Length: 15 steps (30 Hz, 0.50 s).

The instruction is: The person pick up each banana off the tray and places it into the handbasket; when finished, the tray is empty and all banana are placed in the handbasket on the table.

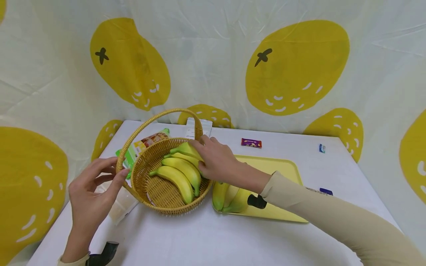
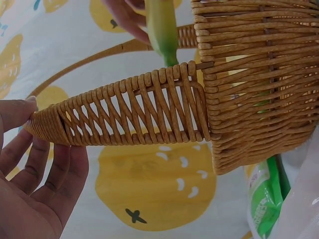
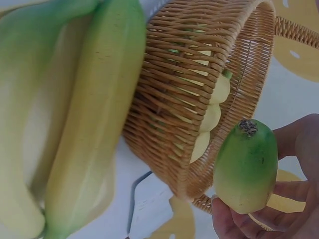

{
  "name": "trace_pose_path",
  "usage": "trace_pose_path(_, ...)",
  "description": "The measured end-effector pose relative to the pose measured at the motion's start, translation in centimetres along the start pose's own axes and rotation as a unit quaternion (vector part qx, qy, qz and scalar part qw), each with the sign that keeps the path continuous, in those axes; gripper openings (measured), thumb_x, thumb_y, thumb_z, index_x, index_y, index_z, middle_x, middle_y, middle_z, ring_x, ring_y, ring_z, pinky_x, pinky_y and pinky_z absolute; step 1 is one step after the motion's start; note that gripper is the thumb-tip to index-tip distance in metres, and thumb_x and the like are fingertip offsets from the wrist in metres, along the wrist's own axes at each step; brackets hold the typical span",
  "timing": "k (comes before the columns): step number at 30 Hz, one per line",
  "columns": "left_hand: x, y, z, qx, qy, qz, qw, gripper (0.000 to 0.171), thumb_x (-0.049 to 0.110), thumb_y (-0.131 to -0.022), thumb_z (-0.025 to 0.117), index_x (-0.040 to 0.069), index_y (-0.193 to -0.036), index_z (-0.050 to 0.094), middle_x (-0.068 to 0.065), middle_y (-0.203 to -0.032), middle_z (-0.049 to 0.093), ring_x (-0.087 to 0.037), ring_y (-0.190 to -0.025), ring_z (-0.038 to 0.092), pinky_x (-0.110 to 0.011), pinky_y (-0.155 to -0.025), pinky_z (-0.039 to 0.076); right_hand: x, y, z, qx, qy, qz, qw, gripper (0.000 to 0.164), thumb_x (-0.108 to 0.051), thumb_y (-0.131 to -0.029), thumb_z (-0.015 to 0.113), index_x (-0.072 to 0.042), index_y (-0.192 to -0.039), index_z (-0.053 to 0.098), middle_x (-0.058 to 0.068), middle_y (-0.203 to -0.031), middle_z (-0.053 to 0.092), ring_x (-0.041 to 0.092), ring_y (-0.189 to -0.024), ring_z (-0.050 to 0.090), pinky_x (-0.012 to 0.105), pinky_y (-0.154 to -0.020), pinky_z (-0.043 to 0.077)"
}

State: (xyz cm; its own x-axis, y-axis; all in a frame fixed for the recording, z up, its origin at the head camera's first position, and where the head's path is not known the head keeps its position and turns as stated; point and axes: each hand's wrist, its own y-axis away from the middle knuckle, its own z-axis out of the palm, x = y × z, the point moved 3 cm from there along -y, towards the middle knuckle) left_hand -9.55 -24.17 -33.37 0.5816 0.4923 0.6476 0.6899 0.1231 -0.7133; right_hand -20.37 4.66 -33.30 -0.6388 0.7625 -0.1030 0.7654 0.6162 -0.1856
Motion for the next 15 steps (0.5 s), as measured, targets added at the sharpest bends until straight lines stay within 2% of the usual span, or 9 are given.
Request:
trace_pose_path(6, 0.0, -0.2, 0.0, -0.001, -0.004, 0.000, 1.0000, 0.041, -0.023, -0.079, 0.078, -0.009, -0.117, 0.074, -0.006, -0.101, 0.071, -0.013, -0.086, 0.062, -0.011, -0.080, 0.055, -0.7, -1.6, 0.5, -0.009, 0.015, -0.003, 1.000, 0.064, -0.014, -0.097, 0.064, -0.020, -0.158, 0.046, 0.011, -0.130, 0.057, 0.028, -0.096, 0.056, 0.036, -0.051, 0.051)
trace_pose_path(15, 0.3, -0.3, 0.1, 0.002, 0.001, 0.002, 1.0000, 0.039, -0.023, -0.079, 0.078, -0.011, -0.116, 0.074, -0.007, -0.100, 0.071, -0.012, -0.085, 0.063, -0.011, -0.080, 0.055, -0.8, -3.3, 2.4, -0.027, 0.024, 0.004, 0.999, 0.066, -0.007, -0.094, 0.058, -0.017, -0.158, 0.047, 0.013, -0.129, 0.057, 0.026, -0.092, 0.055, 0.034, -0.049, 0.049)
